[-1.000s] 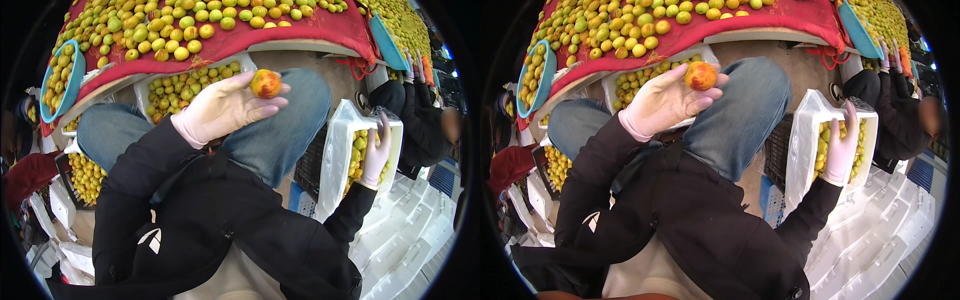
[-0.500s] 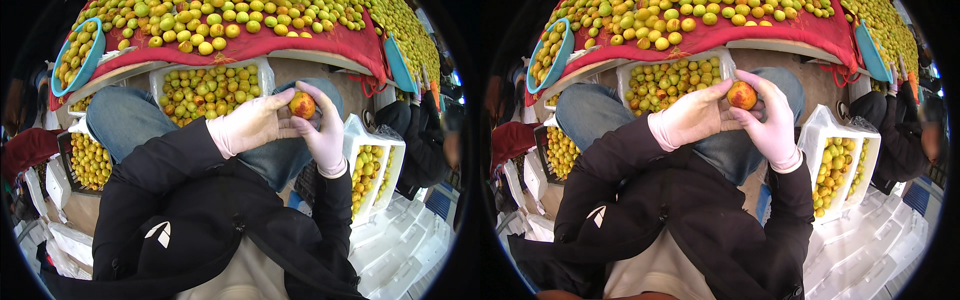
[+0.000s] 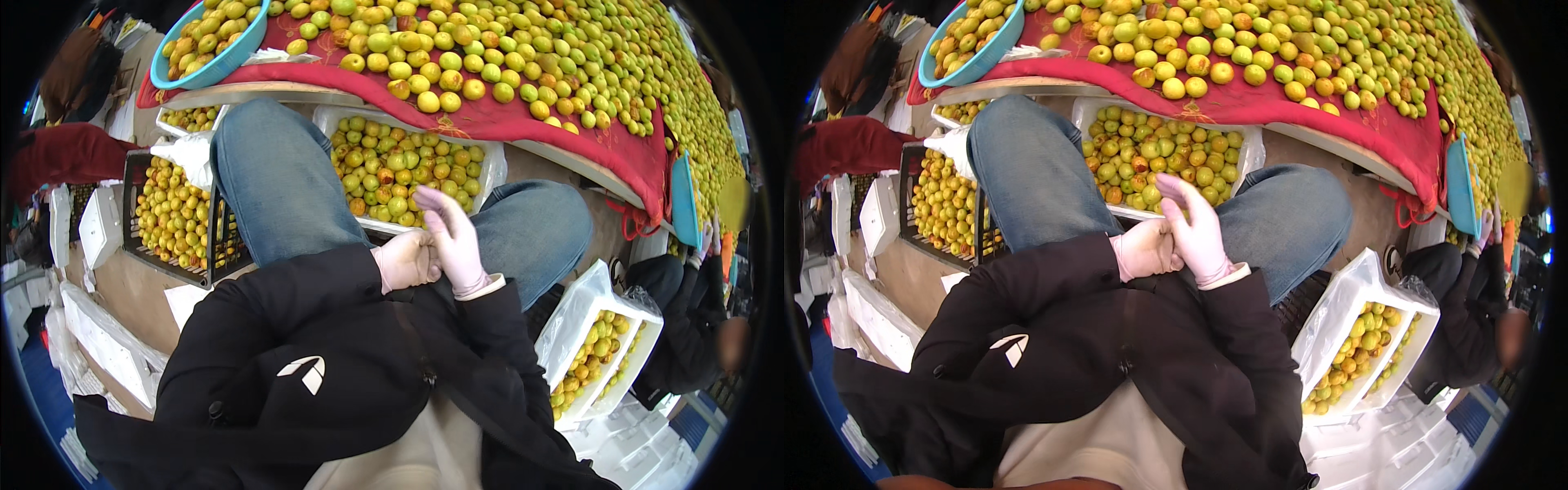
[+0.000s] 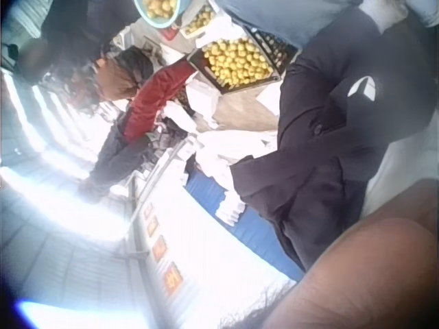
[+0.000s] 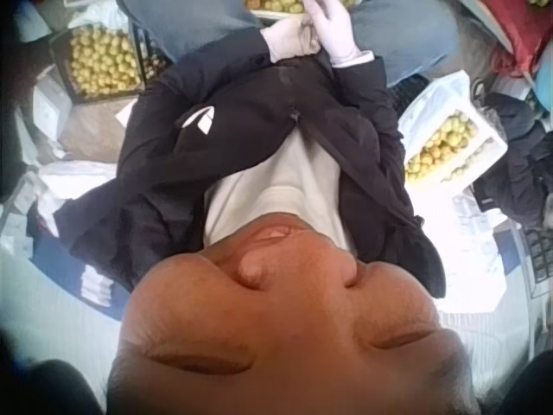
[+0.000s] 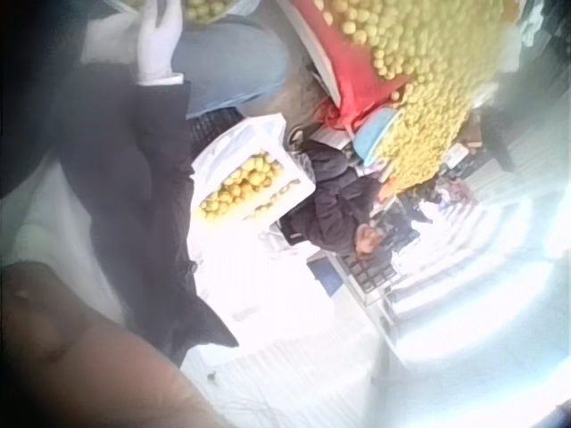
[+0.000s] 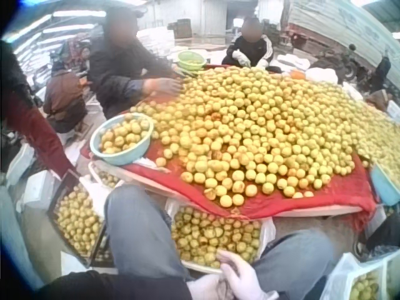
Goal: The person sits on the floor and sorts yellow-green fruit by hand, picking items from a large pile on a red cloth and placing them into white styrofoam boxes. The person handles the fruit one at a time, occasionally inspecting individual pieces before placing them in the boxes.
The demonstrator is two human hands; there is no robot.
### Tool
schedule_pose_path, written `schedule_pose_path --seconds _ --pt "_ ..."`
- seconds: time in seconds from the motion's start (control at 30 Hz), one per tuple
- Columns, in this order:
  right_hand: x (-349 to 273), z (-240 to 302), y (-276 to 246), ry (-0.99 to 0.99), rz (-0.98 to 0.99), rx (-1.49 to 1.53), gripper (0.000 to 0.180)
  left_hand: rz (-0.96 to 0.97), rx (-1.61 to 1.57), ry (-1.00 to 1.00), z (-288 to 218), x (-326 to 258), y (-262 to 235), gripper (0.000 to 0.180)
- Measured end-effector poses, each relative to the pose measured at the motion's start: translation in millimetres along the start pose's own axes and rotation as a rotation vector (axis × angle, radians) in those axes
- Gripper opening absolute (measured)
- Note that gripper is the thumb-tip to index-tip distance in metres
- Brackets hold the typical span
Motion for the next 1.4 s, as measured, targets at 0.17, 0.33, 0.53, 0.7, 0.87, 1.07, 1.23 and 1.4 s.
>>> schedule_pose_path --seconds 0.17,0.33,0.53,0.7,0.87,1.07,1.23,1.4 --pt "2.5 -19.4 -16.3 -0.056 -0.059 0.044 0.037 -0.131 0.084 0.082 -8.5 16.9 -31.0 0.027" --pt "5.5 -29.2 -25.0 0.058 -0.149 0.035 0.035 0.052 0.171 0.100 -19.7 47.2 -25.4 0.028" --pt "-9.0 21.6 -28.7 -0.393 -0.115 -0.919 0.040 -0.208 0.118 0.071 -26.1 62.7 -59.8 0.020" --pt "-23.7 -12.0 -17.2 -0.176 0.142 -1.297 0.029 -0.311 0.019 0.094 -30.7 63.1 -71.6 0.012" --pt "-28.0 -50.6 -7.8 -0.106 0.222 -1.457 0.053 -0.420 -0.019 0.080 -26.4 64.0 -89.3 0.022" --pt "-19.2 -53.9 -3.3 -0.086 0.103 -1.596 0.039 -0.397 -0.017 0.113 -37.7 58.3 -78.5 0.025" --pt "-32.7 26.6 -33.8 -0.241 -0.132 -0.884 0.049 -0.245 0.575 0.428 -93.4 13.2 -9.2 0.028" --pt "-147.5 101.5 -193.1 -0.246 -0.739 -0.935 0.047 -0.379 1.864 1.144 -219.1 -41.1 114.5 0.040"
Point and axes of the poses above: each hand's wrist, its own x-axis towards the middle knuckle, its own y-axis out of the palm, z = x × y, the point moved 8 cm from there along x, towards the middle knuckle, and after that the axes turned 8 degrees about x, right-handed, at the moved point
